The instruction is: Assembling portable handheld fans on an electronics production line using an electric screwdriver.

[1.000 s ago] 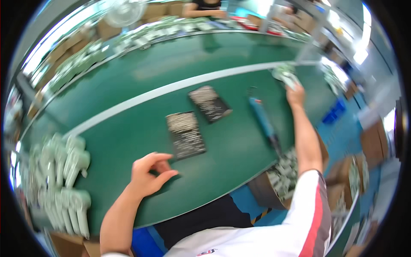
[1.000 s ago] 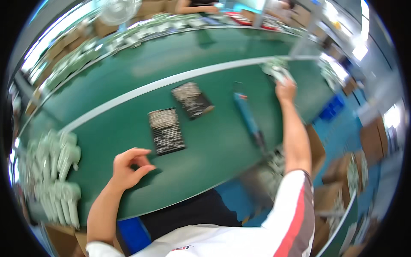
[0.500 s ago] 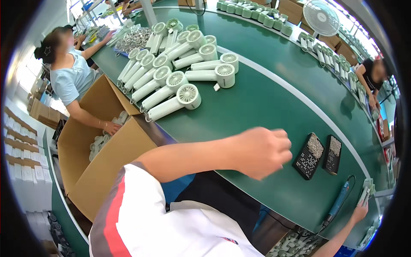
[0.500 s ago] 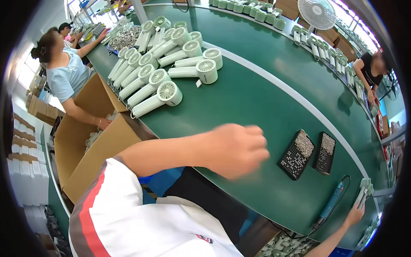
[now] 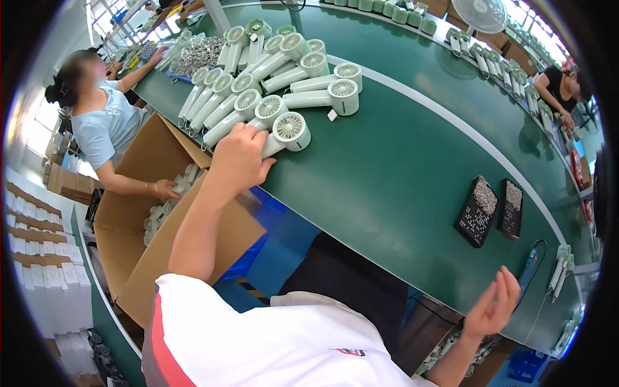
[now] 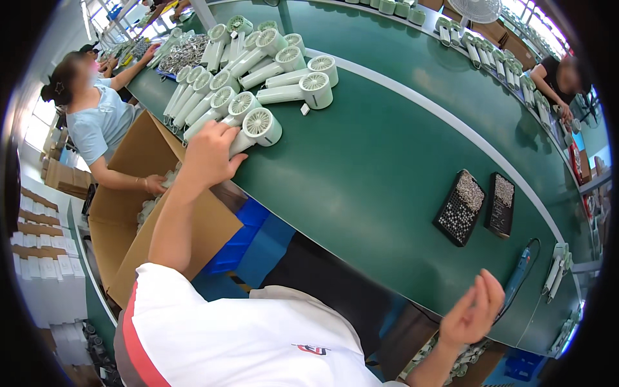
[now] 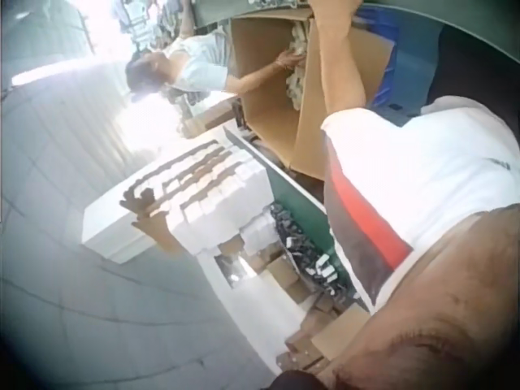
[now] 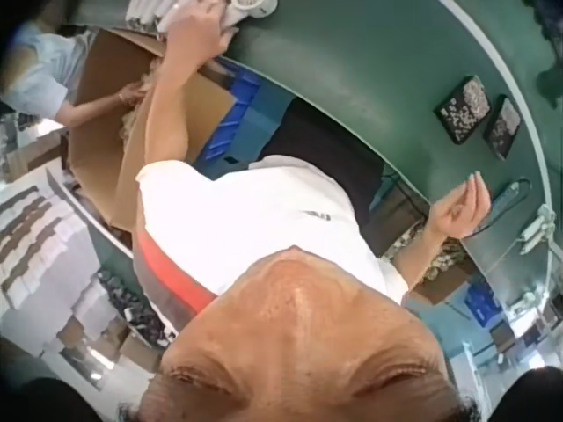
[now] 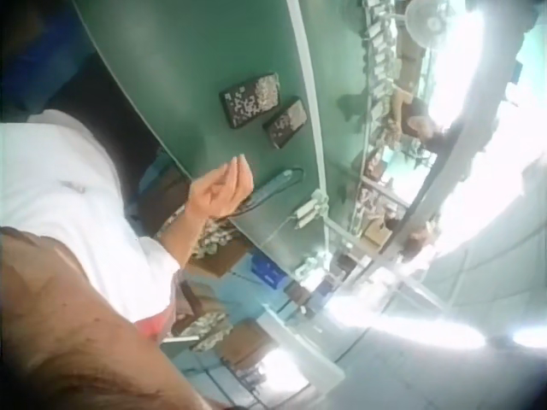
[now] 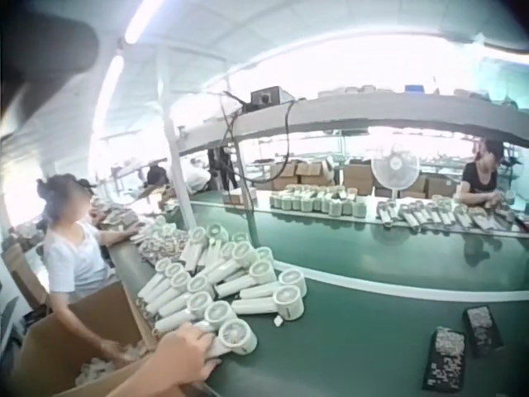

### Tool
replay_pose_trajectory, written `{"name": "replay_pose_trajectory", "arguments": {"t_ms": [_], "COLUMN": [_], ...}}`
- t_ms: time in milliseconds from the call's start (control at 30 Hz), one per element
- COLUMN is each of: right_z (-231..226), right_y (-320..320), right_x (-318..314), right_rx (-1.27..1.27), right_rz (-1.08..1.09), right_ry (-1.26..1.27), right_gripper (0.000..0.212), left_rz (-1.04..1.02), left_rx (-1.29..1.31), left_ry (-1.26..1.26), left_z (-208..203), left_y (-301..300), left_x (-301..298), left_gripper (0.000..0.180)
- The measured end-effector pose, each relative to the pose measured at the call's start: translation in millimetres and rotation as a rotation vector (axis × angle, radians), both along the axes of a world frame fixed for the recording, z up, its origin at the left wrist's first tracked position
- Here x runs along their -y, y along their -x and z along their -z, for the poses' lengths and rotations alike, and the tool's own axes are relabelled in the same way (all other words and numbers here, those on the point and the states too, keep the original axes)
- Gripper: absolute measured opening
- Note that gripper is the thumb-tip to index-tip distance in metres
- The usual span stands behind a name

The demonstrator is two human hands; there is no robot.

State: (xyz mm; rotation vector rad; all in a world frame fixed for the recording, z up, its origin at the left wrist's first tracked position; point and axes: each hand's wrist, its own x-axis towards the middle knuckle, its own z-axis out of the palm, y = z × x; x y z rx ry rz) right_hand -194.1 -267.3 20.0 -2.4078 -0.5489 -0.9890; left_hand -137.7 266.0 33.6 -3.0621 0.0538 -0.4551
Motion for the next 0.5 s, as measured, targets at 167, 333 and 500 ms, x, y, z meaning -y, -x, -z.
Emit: {"name": "replay_pose_trajectory", "arguments": {"t_ms": [167, 333, 500], "right_z": [7.9, 15.6, 24.2], "right_y": [-11.1, -19.7, -28.7], "right_x": [-91.4, -160.6, -201.7], "right_rx": [-0.098, -0.372, -0.627], "right_rz": [-0.286, -0.467, -0.510], "right_ry": [-0.238, -0.482, -0.708], "right_gripper": [0.020, 0.022, 0.042], "left_rz": [0.014, 0.093, 0.166], "left_rx": [-0.032, -0.226, -0.278], "left_ry": [-0.021, 0.679, 1.063], "left_z": [-7.7, -39.0, -19.2], "left_y": [-4.4, -29.2, -52.6], "left_x": [-0.2, 62.2, 125.6], "left_gripper": [0.043, 0.046, 0.053]}}
